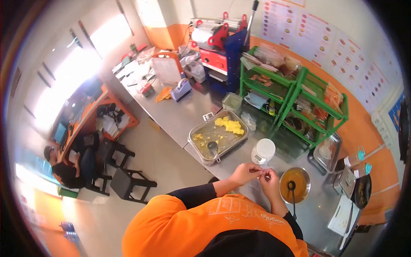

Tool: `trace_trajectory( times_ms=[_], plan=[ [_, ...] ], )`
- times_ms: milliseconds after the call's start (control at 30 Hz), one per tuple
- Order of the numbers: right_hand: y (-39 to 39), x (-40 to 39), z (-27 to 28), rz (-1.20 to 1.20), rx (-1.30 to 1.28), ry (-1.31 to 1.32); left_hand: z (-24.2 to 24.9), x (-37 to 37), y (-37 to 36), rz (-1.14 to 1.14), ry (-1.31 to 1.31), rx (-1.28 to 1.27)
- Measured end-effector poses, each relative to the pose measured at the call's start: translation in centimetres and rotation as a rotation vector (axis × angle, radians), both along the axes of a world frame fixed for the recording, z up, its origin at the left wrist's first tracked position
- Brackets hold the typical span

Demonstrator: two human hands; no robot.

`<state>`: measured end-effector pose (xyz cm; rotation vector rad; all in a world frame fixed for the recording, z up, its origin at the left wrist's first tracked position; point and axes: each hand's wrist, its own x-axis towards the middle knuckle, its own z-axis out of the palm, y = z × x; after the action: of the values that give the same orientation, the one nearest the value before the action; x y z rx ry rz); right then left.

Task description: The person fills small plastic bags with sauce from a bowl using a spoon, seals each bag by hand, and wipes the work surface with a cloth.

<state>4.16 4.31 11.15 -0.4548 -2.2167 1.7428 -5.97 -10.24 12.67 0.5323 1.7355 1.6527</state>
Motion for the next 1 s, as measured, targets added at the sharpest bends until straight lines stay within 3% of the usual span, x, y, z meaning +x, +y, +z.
trace_trajectory(
  times_ms=[100,267,400,500,600,767,833,933,1000],
  plan=[
    [-1.3,-2.1,2.2,0.060,0.174,0.035,1.1,-0.9,-2.0,0.072,-0.042,0.036],
    [-5.0,-7.1,6.7,0.252,0.018,0.135,4.8,-3.1,-6.9,0.257,-0.090,0.149],
    [-8.2,-11.5,9.1,0.443,-0.138,0.159,9.0,-4.9,-11.5,0.423,-0.036,0.102],
    [-11.7,-14.8,9.5,0.521,-0.168,0.109,8.8,-7.5,-15.2,0.489,-0.039,0.137],
    [-15.8,-18.2,10.1,0.509,-0.012,0.106,8.7,-10.9,-18.5,0.512,0.191,-0.058],
    [-23.5,-24.2,11.5,0.473,0.100,0.053,7.7,-18.1,-25.8,0.338,0.437,-0.100],
    [-26.7,-27.1,9.9,0.467,0.212,0.085,8.1,-20.2,-28.9,0.346,0.551,-0.179],
    [-33.5,-33.0,7.2,0.504,0.304,0.144,6.1,-24.4,-34.6,0.553,0.671,-0.324],
    [-37.0,-35.5,5.5,0.524,0.338,0.133,5.5,-26.2,-37.9,0.575,0.623,-0.357]
  ],
)
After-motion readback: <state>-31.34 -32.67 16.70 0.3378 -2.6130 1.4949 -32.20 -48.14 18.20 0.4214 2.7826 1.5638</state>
